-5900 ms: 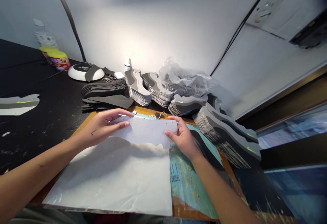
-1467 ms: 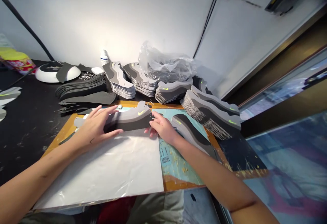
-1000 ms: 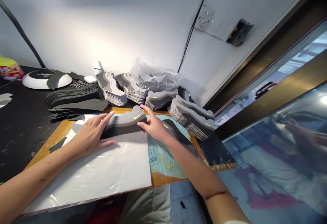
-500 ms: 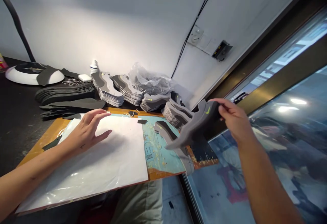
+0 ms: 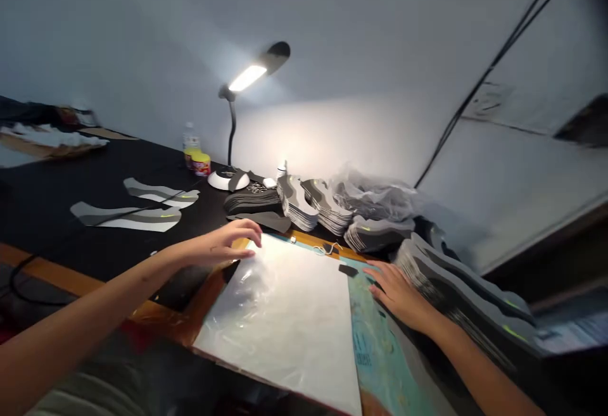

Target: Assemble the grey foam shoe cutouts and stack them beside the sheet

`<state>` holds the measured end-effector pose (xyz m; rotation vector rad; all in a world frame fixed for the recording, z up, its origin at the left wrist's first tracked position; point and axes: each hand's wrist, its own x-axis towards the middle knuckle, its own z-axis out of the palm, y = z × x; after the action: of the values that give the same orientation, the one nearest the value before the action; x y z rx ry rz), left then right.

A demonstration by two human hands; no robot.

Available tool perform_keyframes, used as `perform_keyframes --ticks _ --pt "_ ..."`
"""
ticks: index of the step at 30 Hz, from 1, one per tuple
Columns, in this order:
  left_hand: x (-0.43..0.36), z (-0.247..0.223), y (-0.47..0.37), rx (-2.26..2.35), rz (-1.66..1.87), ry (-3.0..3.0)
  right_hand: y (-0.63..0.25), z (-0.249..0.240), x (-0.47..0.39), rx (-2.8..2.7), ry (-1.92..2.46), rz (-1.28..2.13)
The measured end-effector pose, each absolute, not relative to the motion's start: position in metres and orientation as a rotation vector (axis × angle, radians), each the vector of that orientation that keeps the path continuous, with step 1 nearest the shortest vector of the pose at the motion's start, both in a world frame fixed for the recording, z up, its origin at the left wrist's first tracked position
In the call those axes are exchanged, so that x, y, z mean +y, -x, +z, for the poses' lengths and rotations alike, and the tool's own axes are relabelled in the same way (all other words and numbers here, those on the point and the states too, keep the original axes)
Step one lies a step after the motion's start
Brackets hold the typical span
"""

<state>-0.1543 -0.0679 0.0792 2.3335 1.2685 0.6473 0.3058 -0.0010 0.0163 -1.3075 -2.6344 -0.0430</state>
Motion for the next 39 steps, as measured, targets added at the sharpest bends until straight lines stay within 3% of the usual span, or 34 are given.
perform_keyframes --ticks 4,8,17,28,39 --pt "-0.069 0.049 0.248 2.179 0.519 -2.164 -0.272 0.023 0.004 -2.626 1.089 -0.106" --pt "-0.076 0.026 0.299 2.459 0.447 -1.942 -0.240 0.016 0.000 -2.663 0.977 -0.054" --pt "-0.081 0.031 0.289 2.502 0.259 -1.961 -0.246 -0.002 0.002 -2.729 0.940 0.184" --pt "-0.053 0.088 0.273 2.262 0.298 -1.983 -0.241 0.008 -0.005 -2.760 0.902 0.252" --pt "-0.089 0.076 0.276 1.924 0.046 -1.860 -0.243 0.011 -0.007 -2.756 0.861 0.344"
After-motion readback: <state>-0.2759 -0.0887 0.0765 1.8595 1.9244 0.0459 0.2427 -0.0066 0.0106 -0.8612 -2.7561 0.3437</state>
